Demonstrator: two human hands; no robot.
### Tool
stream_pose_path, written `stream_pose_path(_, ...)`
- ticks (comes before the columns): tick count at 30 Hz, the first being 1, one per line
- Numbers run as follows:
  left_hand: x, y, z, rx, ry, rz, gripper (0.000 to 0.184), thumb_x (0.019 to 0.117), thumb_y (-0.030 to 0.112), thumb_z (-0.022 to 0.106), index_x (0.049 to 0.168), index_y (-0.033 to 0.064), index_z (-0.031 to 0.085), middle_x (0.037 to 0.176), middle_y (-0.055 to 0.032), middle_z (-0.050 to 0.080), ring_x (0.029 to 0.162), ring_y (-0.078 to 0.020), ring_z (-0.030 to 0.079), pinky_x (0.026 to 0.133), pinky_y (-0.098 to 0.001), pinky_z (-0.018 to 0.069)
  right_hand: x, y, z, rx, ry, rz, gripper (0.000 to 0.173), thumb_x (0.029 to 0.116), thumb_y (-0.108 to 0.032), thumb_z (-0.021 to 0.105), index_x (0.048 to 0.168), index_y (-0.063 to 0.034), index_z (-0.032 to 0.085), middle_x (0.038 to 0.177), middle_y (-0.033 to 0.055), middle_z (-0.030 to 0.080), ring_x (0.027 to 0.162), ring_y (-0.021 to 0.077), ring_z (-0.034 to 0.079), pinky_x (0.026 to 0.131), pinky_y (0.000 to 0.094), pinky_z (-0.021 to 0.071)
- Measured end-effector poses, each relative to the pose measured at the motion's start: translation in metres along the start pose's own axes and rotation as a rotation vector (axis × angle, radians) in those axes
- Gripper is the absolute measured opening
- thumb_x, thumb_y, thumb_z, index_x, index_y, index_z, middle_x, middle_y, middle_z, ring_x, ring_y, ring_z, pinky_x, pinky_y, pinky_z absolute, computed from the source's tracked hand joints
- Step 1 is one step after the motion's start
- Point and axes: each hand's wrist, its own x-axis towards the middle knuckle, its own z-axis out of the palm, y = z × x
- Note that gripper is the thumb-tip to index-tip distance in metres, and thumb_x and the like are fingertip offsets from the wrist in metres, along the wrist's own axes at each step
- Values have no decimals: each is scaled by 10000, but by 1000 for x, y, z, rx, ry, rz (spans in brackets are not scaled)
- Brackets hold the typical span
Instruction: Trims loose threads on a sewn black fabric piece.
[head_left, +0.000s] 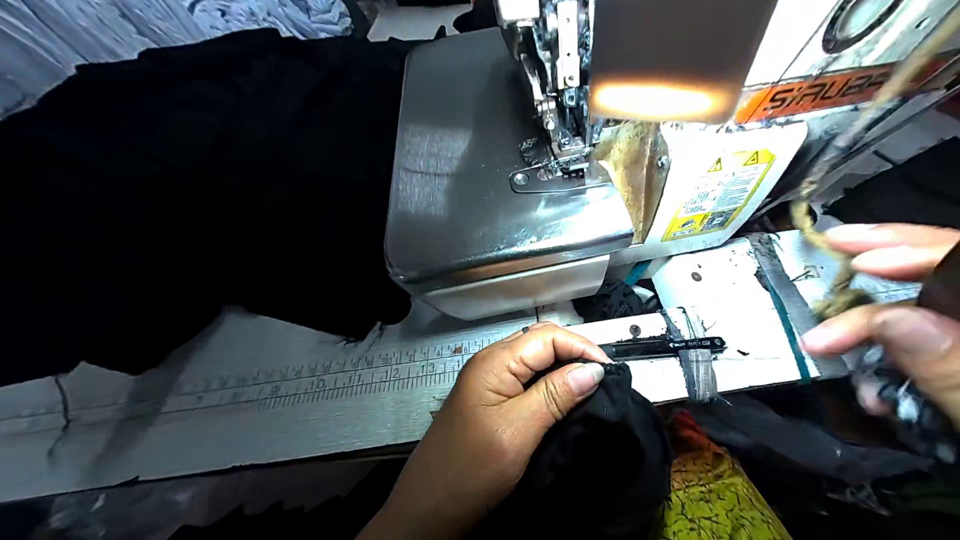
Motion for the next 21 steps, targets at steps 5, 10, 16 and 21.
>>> stream_pose_path(5,-2,2,5,31,-5,44,138,985,225,632,951,168,753,934,78,705,894,20,653,795,-134,536,-6,8,66,490,-267,32,276,982,-259,666,1211,-108,695,858,-63,689,636,-56,602,561,112,529)
stream_pose_path(10,-10,12,5,52,80,51,194,949,167,684,1141,158,710,885,81,723,811,17,669,753,-134,554,-4,11,72,613,-382,153,111,967,-231,673,979,-127,713,702,-108,620,588,-84,561,533,81,482)
stream_pose_path(16,-15,19,-4,251,-40,1,326,958,194,665,1259,69,684,912,78,699,808,51,625,745,-108,528,-4,10,62,684,-347,297,35,948,-192,688,956,-175,718,660,-138,606,533,-101,534,486,70,455)
stream_pose_path(21,-17,25,-5,363,-64,-65,199,963,178,642,1047,55,773,925,51,727,863,64,632,788,-109,515,-6,10,60,771,-343,329,69,942,-134,690,997,-171,712,697,-131,641,551,-90,566,501,75,481)
